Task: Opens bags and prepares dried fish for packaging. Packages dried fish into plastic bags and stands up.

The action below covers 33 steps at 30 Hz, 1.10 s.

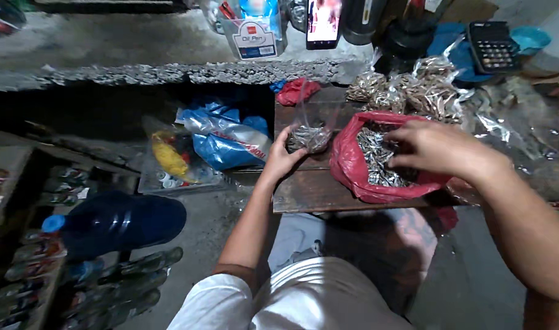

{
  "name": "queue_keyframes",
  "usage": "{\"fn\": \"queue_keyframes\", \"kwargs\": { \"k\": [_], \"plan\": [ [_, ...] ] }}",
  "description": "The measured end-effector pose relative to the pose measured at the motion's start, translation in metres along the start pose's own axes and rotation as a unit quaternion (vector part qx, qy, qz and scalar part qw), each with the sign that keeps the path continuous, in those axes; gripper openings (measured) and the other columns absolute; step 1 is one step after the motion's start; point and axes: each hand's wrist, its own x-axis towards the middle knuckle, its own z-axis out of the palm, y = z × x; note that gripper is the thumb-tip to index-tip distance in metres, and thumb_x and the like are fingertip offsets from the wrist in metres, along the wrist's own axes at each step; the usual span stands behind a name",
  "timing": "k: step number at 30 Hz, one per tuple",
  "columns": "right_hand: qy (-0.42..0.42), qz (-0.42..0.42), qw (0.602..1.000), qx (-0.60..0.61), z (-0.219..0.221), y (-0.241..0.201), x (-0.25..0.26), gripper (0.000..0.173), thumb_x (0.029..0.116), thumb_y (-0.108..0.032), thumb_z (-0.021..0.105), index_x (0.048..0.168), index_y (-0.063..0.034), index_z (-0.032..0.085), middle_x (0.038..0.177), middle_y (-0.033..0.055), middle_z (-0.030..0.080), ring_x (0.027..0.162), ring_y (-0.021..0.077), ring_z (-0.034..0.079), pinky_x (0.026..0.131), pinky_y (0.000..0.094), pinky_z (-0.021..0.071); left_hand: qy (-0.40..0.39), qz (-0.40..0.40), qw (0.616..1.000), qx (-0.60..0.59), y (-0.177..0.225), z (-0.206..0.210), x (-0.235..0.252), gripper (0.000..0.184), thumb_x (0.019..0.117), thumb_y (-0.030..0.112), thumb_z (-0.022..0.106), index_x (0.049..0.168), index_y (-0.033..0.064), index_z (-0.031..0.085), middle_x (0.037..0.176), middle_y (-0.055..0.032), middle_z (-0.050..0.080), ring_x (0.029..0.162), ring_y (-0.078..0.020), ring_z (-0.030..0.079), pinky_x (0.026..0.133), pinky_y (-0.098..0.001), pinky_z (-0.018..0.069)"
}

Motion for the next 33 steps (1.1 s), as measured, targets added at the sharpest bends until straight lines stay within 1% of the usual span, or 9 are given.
{"fn": "queue_keyframes", "kwargs": {
  "k": [2,4,9,12,14,17,22,29,33],
  "plan": [
    [-0.052,0.039,0.997,-0.045,0.017,-0.007,-0.001,0.073,0.0817,-0.038,0.087,0.143,-0.0094,0.059,0.137,0.028,0.056,0.125,0.0507,0.053,0.096,0.07,0.0426,-0.008,0.008,1.0,0.002,0.0,-0.002,-0.001,0.065,0.0871,0.005,0.074,0.145,-0.0049,0.045,0.131,-0.0173,0.063,0.115,-0.0114,0.064,0.101,-0.028,0.0518],
    [-0.036,0.034,0.996,-0.074,0.029,-0.008,-0.002,0.079,0.0784,-0.041,0.089,0.144,-0.0087,0.058,0.136,0.03,0.056,0.125,0.0515,0.053,0.095,0.0691,0.0424,-0.011,0.019,1.0,-0.012,0.0,-0.003,-0.002,0.061,0.0876,0.005,0.072,0.142,-0.0068,0.047,0.129,-0.0164,0.063,0.112,-0.0086,0.064,0.099,-0.0256,0.0521],
    [0.043,-0.006,0.996,-0.081,0.041,-0.009,-0.006,0.035,0.0901,-0.019,0.079,0.117,0.0018,0.071,0.115,0.0309,0.066,0.111,0.0512,0.063,0.087,0.0656,0.0474,-0.001,0.004,0.999,-0.036,0.005,-0.004,-0.005,0.05,0.0891,0.0,0.068,0.136,-0.0059,0.052,0.12,-0.0103,0.066,0.101,-0.003,0.065,0.092,-0.022,0.0543],
    [0.056,-0.015,0.996,-0.072,0.043,-0.008,-0.008,0.023,0.0933,-0.012,0.074,0.11,0.003,0.072,0.108,0.0294,0.069,0.105,0.0503,0.066,0.085,0.0654,0.0494,-0.006,-0.004,0.999,-0.031,0.007,-0.006,-0.009,0.049,0.0911,-0.002,0.068,0.138,-0.0006,0.053,0.121,-0.0079,0.066,0.099,-0.0028,0.066,0.09,-0.0224,0.0548],
    [0.056,-0.009,0.997,-0.058,0.041,-0.008,-0.008,0.02,0.095,-0.011,0.072,0.11,0.0026,0.073,0.106,0.0282,0.07,0.103,0.0497,0.067,0.085,0.066,0.0501,-0.009,0.004,1.0,-0.029,0.006,-0.006,-0.009,0.051,0.0901,-0.002,0.069,0.138,-0.0008,0.053,0.123,-0.0078,0.065,0.1,-0.0025,0.065,0.09,-0.0221,0.0547],
    [0.085,-0.008,0.995,-0.043,0.033,-0.006,-0.011,0.018,0.0968,-0.012,0.069,0.108,0.0017,0.074,0.103,0.0276,0.071,0.096,0.05,0.069,0.079,0.0682,0.0517,-0.008,0.002,0.999,-0.035,0.006,-0.006,-0.009,0.052,0.0898,-0.002,0.07,0.139,-0.0029,0.053,0.127,-0.0102,0.064,0.105,-0.0035,0.065,0.094,-0.0223,0.0533],
    [0.113,0.021,0.993,-0.026,0.015,-0.005,-0.015,0.017,0.0983,-0.013,0.068,0.109,-0.0012,0.075,0.109,0.0278,0.068,0.092,0.0508,0.067,0.071,0.0702,0.0499,-0.005,0.006,0.999,-0.051,0.006,-0.005,-0.009,0.049,0.09,-0.002,0.069,0.137,-0.0043,0.054,0.125,-0.0097,0.066,0.104,-0.0027,0.065,0.094,-0.0216,0.0533],
    [0.144,-0.013,0.989,0.01,-0.024,-0.003,-0.014,0.02,0.0996,-0.014,0.066,0.11,0.0006,0.076,0.102,0.0278,0.069,0.094,0.0507,0.067,0.076,0.0729,0.0472,-0.005,0.036,0.998,-0.056,0.003,-0.006,-0.008,0.041,0.0903,-0.003,0.068,0.13,-0.0052,0.058,0.117,-0.006,0.068,0.1,0.0004,0.064,0.092,-0.0199,0.0532],
    [0.198,-0.086,0.976,0.026,-0.054,-0.016,-0.003,0.026,0.1001,-0.021,0.063,0.108,0.0007,0.075,0.101,0.0257,0.069,0.093,0.0452,0.067,0.08,0.0681,0.0476,-0.011,0.032,0.996,-0.08,0.001,-0.006,-0.008,0.042,0.0918,-0.003,0.066,0.132,-0.0053,0.057,0.119,-0.007,0.068,0.101,-0.0008,0.065,0.092,-0.0208,0.0542]
  ]
}}
